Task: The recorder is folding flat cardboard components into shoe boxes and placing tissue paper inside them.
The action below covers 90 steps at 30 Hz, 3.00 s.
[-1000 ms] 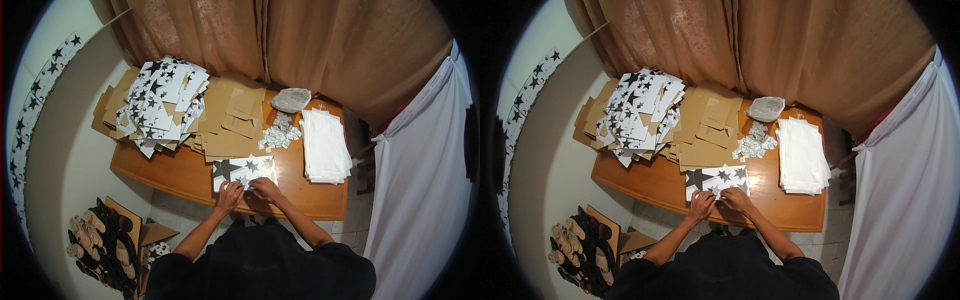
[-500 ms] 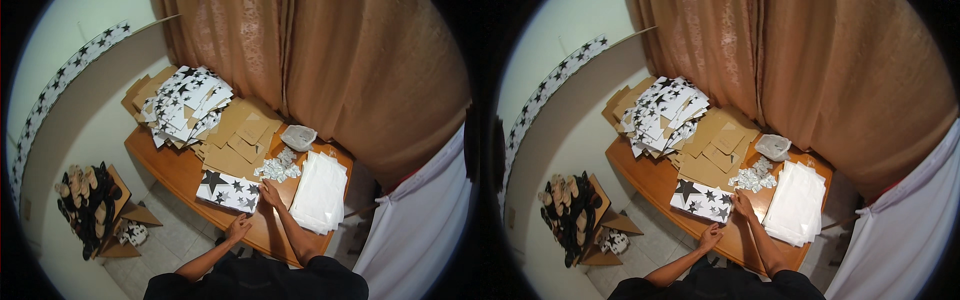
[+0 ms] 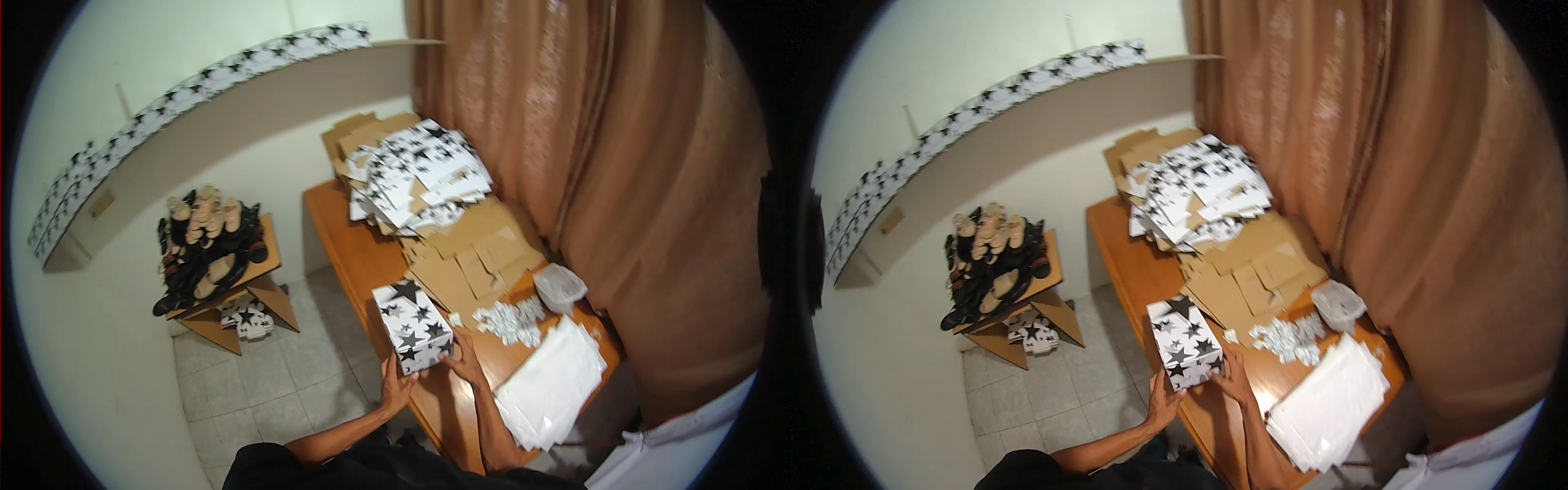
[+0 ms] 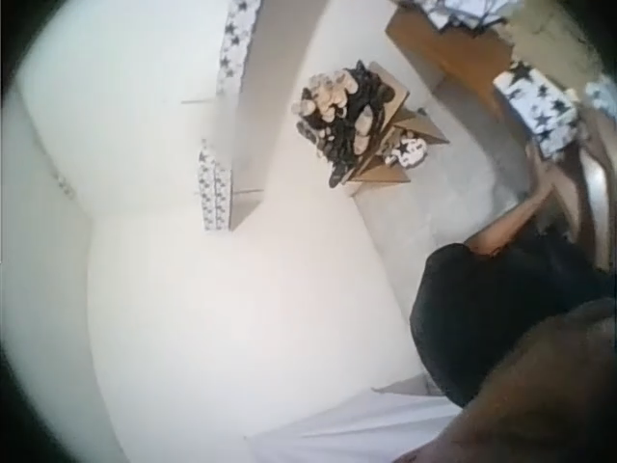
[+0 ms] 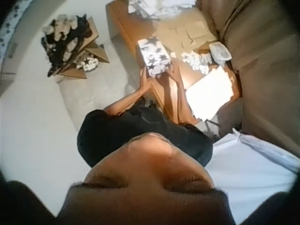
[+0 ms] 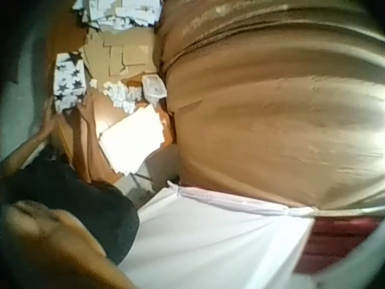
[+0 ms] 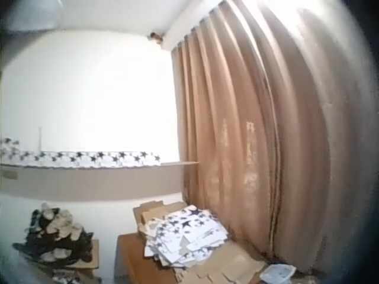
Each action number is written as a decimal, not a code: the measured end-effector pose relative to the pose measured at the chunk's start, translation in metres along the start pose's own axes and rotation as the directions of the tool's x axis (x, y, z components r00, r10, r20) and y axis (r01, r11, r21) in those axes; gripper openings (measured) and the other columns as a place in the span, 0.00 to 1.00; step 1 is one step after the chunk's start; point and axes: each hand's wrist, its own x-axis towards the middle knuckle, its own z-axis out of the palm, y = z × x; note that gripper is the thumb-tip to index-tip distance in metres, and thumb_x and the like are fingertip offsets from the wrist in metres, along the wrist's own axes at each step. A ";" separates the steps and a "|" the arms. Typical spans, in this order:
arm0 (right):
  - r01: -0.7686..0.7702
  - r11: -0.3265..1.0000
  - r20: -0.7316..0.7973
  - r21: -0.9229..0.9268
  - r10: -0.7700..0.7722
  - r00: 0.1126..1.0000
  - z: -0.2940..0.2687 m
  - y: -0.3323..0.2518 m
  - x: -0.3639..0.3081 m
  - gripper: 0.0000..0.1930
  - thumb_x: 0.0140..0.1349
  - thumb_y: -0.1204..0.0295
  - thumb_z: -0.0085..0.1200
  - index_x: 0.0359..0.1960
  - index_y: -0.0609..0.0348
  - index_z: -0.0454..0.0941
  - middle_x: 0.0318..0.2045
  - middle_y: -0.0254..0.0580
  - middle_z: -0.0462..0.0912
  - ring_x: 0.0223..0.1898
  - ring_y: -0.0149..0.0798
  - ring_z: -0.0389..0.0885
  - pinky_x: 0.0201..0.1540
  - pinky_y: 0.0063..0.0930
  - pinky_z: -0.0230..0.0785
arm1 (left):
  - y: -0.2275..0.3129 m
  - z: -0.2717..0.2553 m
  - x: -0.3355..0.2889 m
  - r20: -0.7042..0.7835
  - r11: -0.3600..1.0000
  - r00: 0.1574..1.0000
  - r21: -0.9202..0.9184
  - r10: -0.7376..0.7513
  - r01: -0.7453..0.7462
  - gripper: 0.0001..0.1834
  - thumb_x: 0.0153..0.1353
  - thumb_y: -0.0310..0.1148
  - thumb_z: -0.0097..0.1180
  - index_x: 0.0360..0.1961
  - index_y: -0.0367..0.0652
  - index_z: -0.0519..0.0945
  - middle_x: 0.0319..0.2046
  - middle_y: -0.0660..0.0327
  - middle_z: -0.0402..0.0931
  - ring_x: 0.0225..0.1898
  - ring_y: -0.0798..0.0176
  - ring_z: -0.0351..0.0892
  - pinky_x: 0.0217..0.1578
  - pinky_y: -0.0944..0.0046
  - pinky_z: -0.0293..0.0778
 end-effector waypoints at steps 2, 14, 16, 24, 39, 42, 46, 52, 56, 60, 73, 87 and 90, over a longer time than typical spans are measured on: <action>0.167 0.980 0.004 0.108 -0.169 0.986 0.014 -0.007 0.008 0.42 0.58 0.65 0.69 0.71 0.60 0.61 0.59 0.54 0.68 0.64 0.52 0.69 0.65 0.40 0.65 | 0.014 -0.026 0.006 -0.031 0.983 0.997 0.175 0.065 -0.059 0.43 0.65 0.33 0.64 0.75 0.40 0.54 0.64 0.50 0.59 0.60 0.50 0.68 0.52 0.59 0.75; 0.398 0.912 0.114 0.096 -0.408 0.906 0.120 -0.220 0.055 0.40 0.64 0.74 0.60 0.75 0.62 0.52 0.59 0.54 0.69 0.63 0.48 0.71 0.63 0.37 0.68 | 0.077 -0.204 0.041 -0.440 0.991 0.894 0.128 0.085 -0.031 0.34 0.66 0.27 0.59 0.71 0.35 0.63 0.55 0.48 0.65 0.55 0.50 0.74 0.53 0.60 0.75; 0.442 0.888 0.122 0.125 -0.456 0.882 0.140 -0.267 0.063 0.41 0.63 0.76 0.61 0.76 0.61 0.53 0.58 0.53 0.70 0.62 0.48 0.71 0.62 0.34 0.66 | 0.099 -0.246 0.048 -0.527 0.992 0.841 0.042 0.125 -0.121 0.33 0.66 0.26 0.59 0.71 0.35 0.64 0.53 0.49 0.66 0.52 0.53 0.74 0.51 0.61 0.75; 0.761 0.638 0.081 0.117 -0.770 0.633 0.260 -0.407 0.083 0.41 0.63 0.77 0.62 0.75 0.64 0.52 0.59 0.59 0.70 0.58 0.53 0.72 0.59 0.39 0.68 | 0.124 -0.425 0.045 -0.658 0.934 0.671 0.312 0.343 -0.172 0.33 0.65 0.24 0.61 0.70 0.35 0.66 0.53 0.55 0.63 0.51 0.63 0.73 0.46 0.66 0.79; 0.858 0.369 -0.067 0.358 -0.906 0.417 0.458 -0.602 0.097 0.40 0.65 0.75 0.60 0.75 0.67 0.52 0.59 0.65 0.73 0.58 0.56 0.76 0.60 0.43 0.67 | 0.176 -0.665 0.030 -0.760 0.812 0.291 0.563 0.581 -0.152 0.29 0.64 0.21 0.62 0.67 0.39 0.72 0.54 0.53 0.74 0.53 0.60 0.78 0.50 0.61 0.83; 0.861 0.314 -0.100 0.399 -0.919 0.381 0.487 -0.637 0.112 0.39 0.65 0.75 0.59 0.75 0.66 0.52 0.59 0.66 0.74 0.58 0.56 0.77 0.59 0.43 0.69 | 0.180 -0.704 0.044 -0.764 0.811 0.270 0.551 0.585 -0.199 0.30 0.63 0.21 0.63 0.67 0.42 0.73 0.54 0.54 0.74 0.54 0.59 0.77 0.50 0.61 0.83; 0.918 0.216 -0.198 0.332 -0.936 0.292 0.532 -0.666 0.137 0.39 0.66 0.76 0.59 0.75 0.66 0.51 0.58 0.66 0.74 0.56 0.58 0.79 0.56 0.42 0.72 | 0.165 -0.756 0.070 -0.734 0.767 0.227 0.597 0.640 -0.233 0.30 0.63 0.22 0.63 0.67 0.44 0.73 0.52 0.56 0.74 0.53 0.60 0.77 0.49 0.62 0.84; 0.914 0.150 -0.260 0.377 -0.930 0.260 0.600 -0.715 0.196 0.40 0.64 0.76 0.60 0.75 0.66 0.51 0.60 0.68 0.73 0.58 0.61 0.77 0.57 0.44 0.71 | 0.149 -0.838 0.126 -0.686 0.717 0.212 0.654 0.696 -0.242 0.30 0.62 0.22 0.64 0.67 0.44 0.73 0.52 0.57 0.74 0.53 0.61 0.77 0.49 0.63 0.84; 0.957 0.099 -0.304 0.272 -0.935 0.183 0.644 -0.753 0.233 0.40 0.64 0.76 0.61 0.75 0.67 0.52 0.59 0.68 0.73 0.57 0.62 0.77 0.56 0.44 0.72 | 0.134 -0.900 0.164 -0.668 0.689 0.185 0.662 0.721 -0.295 0.30 0.62 0.21 0.64 0.66 0.42 0.73 0.53 0.57 0.74 0.53 0.60 0.77 0.49 0.63 0.85; 0.945 0.080 -0.324 0.317 -0.928 0.187 0.682 -0.787 0.257 0.39 0.65 0.76 0.60 0.74 0.67 0.53 0.57 0.68 0.74 0.55 0.60 0.77 0.56 0.45 0.72 | 0.124 -0.952 0.196 -0.628 0.636 0.137 0.708 0.766 -0.307 0.29 0.62 0.23 0.64 0.66 0.41 0.74 0.50 0.54 0.76 0.51 0.60 0.80 0.47 0.59 0.86; 0.998 0.020 -0.430 0.065 -0.902 0.046 0.807 -0.859 0.325 0.37 0.67 0.74 0.60 0.75 0.62 0.55 0.54 0.54 0.78 0.50 0.40 0.82 0.44 0.30 0.80 | 0.078 -1.106 0.265 -0.569 0.557 0.126 0.696 0.813 -0.453 0.28 0.62 0.26 0.65 0.64 0.41 0.75 0.50 0.54 0.76 0.51 0.60 0.81 0.48 0.59 0.87; 0.987 0.134 -0.440 -0.085 -0.894 0.084 0.884 -0.904 0.359 0.37 0.69 0.68 0.58 0.74 0.69 0.52 0.50 0.61 0.76 0.47 0.51 0.80 0.48 0.41 0.76 | 0.044 -1.221 0.333 -0.511 0.514 0.193 0.616 0.837 -0.597 0.29 0.62 0.27 0.66 0.65 0.43 0.74 0.52 0.56 0.76 0.52 0.60 0.80 0.46 0.64 0.87; 0.984 0.104 -0.453 -0.147 -0.891 0.027 0.896 -0.911 0.369 0.36 0.69 0.73 0.57 0.75 0.63 0.54 0.54 0.57 0.77 0.49 0.42 0.84 0.38 0.30 0.83 | 0.034 -1.234 0.347 -0.521 0.515 0.184 0.614 0.834 -0.598 0.28 0.62 0.31 0.66 0.64 0.41 0.76 0.48 0.55 0.78 0.51 0.59 0.82 0.44 0.61 0.88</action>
